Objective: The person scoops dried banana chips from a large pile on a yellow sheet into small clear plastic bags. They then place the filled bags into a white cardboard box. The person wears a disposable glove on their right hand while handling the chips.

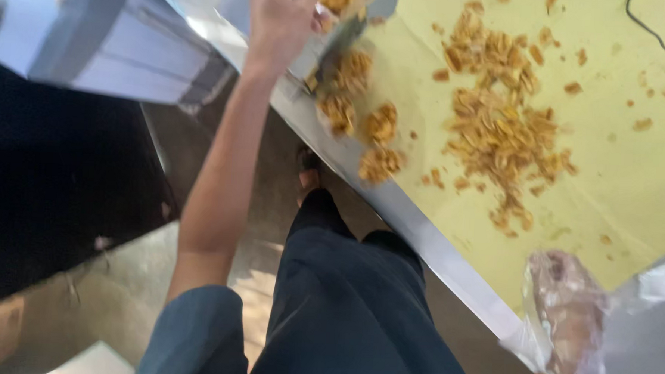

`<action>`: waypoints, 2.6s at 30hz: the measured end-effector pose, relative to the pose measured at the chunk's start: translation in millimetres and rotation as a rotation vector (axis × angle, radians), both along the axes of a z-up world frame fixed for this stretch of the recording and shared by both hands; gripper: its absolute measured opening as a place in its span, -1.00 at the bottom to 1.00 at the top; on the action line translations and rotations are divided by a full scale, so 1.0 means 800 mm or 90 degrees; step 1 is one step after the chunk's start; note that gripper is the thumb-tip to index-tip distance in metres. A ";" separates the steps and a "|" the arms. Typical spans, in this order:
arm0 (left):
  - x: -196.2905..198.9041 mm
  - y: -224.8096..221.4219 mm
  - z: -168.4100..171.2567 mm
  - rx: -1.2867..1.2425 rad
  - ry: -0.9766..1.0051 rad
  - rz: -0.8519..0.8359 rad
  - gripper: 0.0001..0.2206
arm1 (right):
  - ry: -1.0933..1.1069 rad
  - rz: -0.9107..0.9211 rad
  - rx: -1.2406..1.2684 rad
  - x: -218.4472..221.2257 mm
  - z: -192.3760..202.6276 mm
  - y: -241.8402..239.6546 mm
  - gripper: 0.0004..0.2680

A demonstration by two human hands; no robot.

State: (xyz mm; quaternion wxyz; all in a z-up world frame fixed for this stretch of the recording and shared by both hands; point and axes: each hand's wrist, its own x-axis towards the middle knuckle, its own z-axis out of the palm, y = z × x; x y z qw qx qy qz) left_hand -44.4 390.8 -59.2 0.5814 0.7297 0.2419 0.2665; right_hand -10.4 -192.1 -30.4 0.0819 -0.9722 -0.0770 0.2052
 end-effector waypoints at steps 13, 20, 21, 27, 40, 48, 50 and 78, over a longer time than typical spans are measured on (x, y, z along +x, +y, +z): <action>-0.079 0.120 -0.039 0.361 0.130 -0.059 -0.67 | 0.199 -0.259 -0.010 -0.138 0.085 0.264 -0.74; -0.171 0.140 0.020 0.056 0.287 -0.041 -0.72 | 0.061 -0.175 0.022 -0.119 0.087 0.288 -0.73; -0.192 0.145 -0.005 0.017 0.330 -0.034 -0.73 | 0.060 -0.178 0.028 -0.121 0.087 0.292 -0.73; -0.311 0.141 -0.220 0.259 0.660 -0.247 -0.81 | 0.005 -0.161 0.067 -0.084 0.098 0.366 -0.77; -0.405 0.235 -0.315 0.007 0.945 -0.397 -0.64 | -0.142 0.348 0.318 0.017 0.093 0.694 -0.90; -0.336 0.312 -0.302 -0.399 0.482 -0.031 -0.71 | 0.098 0.333 0.017 0.053 -0.019 0.718 -0.87; -0.325 0.302 -0.300 -0.378 0.490 -0.058 -0.71 | 0.063 0.388 -0.028 0.062 -0.063 0.717 -0.86; -0.303 0.325 -0.336 -0.362 0.560 -0.146 -0.71 | -0.205 0.226 0.055 0.085 0.035 0.633 -0.98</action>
